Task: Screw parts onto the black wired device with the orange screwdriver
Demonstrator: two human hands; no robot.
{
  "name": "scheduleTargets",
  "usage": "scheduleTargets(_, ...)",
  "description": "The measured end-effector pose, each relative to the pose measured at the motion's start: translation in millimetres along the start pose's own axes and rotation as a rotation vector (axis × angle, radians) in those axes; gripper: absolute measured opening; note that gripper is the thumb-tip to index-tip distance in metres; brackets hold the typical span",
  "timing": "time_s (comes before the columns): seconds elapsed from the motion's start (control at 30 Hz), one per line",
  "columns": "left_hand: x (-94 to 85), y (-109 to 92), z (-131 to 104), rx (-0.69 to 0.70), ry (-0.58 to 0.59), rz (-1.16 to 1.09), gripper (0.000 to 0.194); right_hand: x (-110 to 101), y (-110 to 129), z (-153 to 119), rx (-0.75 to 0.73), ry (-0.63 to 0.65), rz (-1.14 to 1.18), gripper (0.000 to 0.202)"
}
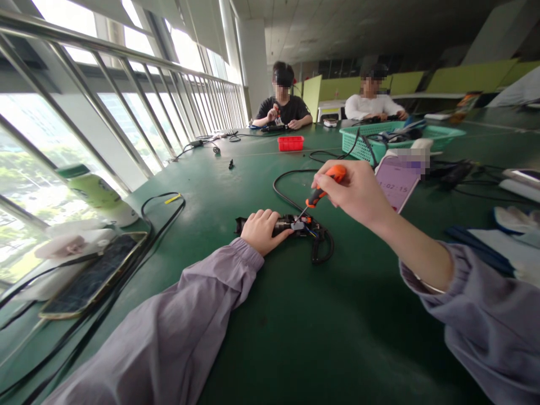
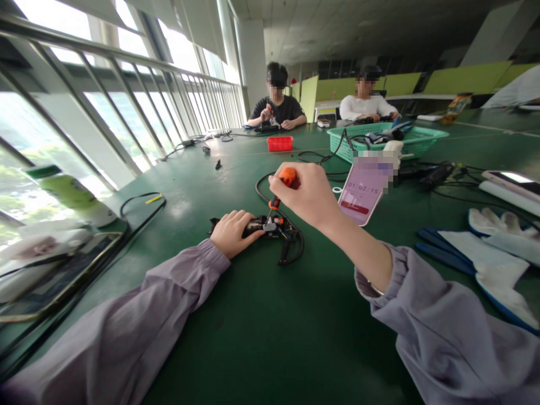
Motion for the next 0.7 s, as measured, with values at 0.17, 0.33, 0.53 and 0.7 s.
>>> scheduleTargets(0.17, 0.4, -0.2, 0.2, -0.005, 0.009, -0.005, 0.048, 0.0, -1.0, 0.7, 0.024, 0.017, -0.004, 0.022)
scheduleTargets(0.33, 0.2, -0.9, 0.1, -0.007, 0.020, -0.001, 0.048, 2.5, 0.0, -1.1, 0.009, 0.029, -0.019, 0.020)
scheduleTargets(0.53, -1.0, -1.6, 0.0, -0.011, 0.029, 0.000, 0.049, -1.5, 10.1, -1.7, 0.001, 0.073, -0.201, 0.028)
scheduleTargets(0.7, -1.5, -2.5, -0.3, -0.018, 0.027, -0.004, 0.048, -6.3, 12.2, -1.4, 0.015, 0.167, -0.250, 0.019)
Point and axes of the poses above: each hand's wrist, its own z-axis towards the middle knuckle, its own x-axis out of the palm, y = z × x, the point moved 5 cm from there along z, towards the middle knuckle, and after that the axes turned 2 degrees about -z, right-handed, at the moved point
